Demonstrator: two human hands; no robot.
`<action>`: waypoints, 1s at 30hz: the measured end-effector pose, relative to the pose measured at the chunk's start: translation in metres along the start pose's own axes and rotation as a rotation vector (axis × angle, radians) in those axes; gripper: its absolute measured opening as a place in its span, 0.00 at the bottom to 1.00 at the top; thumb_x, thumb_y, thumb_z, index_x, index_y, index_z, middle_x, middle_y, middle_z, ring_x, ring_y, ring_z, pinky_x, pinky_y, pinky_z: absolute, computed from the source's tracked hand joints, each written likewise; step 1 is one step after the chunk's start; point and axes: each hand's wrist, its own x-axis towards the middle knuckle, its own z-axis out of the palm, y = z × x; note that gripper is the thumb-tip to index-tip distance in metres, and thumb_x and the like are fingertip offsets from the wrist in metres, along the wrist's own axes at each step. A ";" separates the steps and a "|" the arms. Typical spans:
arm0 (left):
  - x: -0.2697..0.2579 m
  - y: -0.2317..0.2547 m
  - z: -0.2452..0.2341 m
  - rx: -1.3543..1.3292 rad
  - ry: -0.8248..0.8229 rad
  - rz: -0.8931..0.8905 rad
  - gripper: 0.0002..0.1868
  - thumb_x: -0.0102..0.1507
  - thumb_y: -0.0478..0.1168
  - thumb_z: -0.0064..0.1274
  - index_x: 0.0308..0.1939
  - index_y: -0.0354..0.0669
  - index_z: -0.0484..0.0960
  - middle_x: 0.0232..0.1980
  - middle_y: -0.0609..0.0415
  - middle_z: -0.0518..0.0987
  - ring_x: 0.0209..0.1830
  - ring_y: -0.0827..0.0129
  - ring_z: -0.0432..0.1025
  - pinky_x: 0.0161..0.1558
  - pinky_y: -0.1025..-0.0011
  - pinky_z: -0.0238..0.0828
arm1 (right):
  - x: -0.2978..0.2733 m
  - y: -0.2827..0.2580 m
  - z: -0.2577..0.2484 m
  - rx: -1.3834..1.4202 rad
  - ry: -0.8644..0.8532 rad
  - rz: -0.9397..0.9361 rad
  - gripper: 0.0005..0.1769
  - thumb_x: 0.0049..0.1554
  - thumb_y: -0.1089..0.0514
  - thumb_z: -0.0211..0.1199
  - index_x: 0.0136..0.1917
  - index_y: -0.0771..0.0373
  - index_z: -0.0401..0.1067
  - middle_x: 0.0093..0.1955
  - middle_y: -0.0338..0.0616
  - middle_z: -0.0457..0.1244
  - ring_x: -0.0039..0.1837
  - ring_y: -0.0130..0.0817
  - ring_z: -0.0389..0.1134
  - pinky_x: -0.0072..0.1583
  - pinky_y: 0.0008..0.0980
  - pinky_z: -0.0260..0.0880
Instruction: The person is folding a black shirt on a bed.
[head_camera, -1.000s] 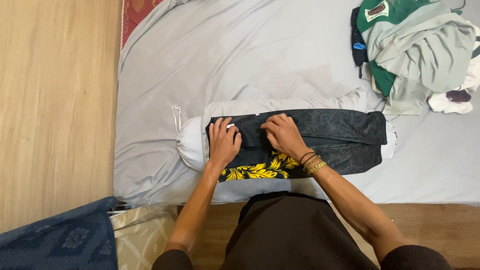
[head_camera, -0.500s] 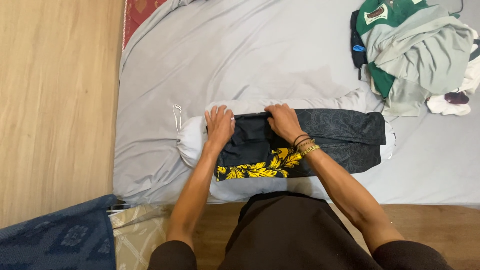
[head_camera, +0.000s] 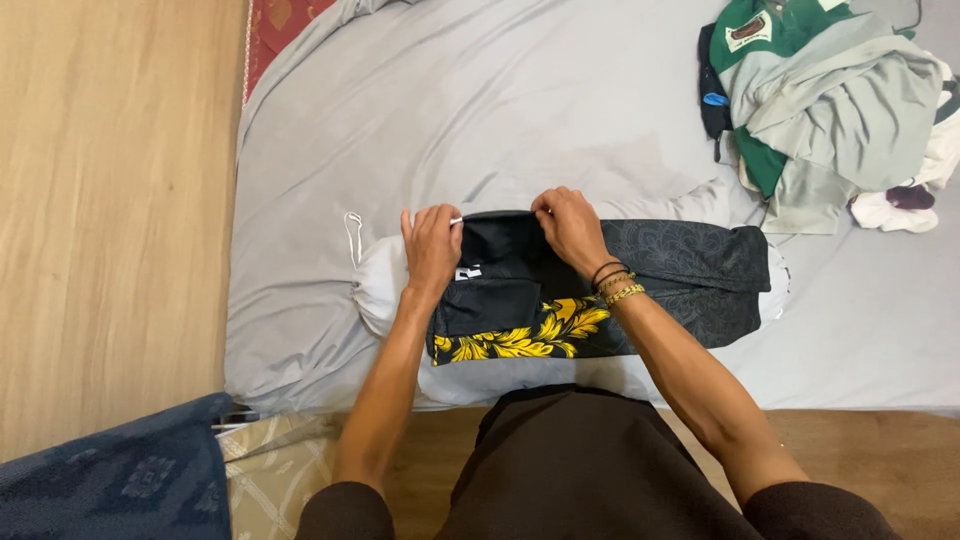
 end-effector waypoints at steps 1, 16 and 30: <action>-0.007 0.001 -0.003 -0.011 -0.020 -0.024 0.07 0.62 0.34 0.60 0.43 0.43 0.78 0.45 0.54 0.79 0.54 0.56 0.71 0.71 0.41 0.50 | -0.004 0.000 -0.001 0.040 -0.016 -0.030 0.04 0.58 0.62 0.62 0.47 0.60 0.75 0.47 0.46 0.66 0.53 0.48 0.65 0.56 0.46 0.65; -0.089 0.028 -0.034 -0.094 -0.174 0.067 0.27 0.50 0.29 0.63 0.54 0.39 0.77 0.52 0.47 0.74 0.61 0.50 0.66 0.72 0.43 0.50 | -0.068 -0.011 -0.016 0.045 -0.380 -0.521 0.06 0.54 0.62 0.64 0.48 0.59 0.74 0.46 0.39 0.64 0.52 0.39 0.63 0.55 0.38 0.62; -0.081 0.032 -0.010 0.050 -0.200 0.080 0.37 0.42 0.24 0.60 0.57 0.41 0.78 0.66 0.42 0.68 0.71 0.41 0.58 0.72 0.39 0.46 | -0.083 -0.040 -0.001 0.018 -0.346 -0.487 0.29 0.52 0.51 0.69 0.63 0.65 0.70 0.63 0.52 0.62 0.67 0.51 0.59 0.66 0.48 0.58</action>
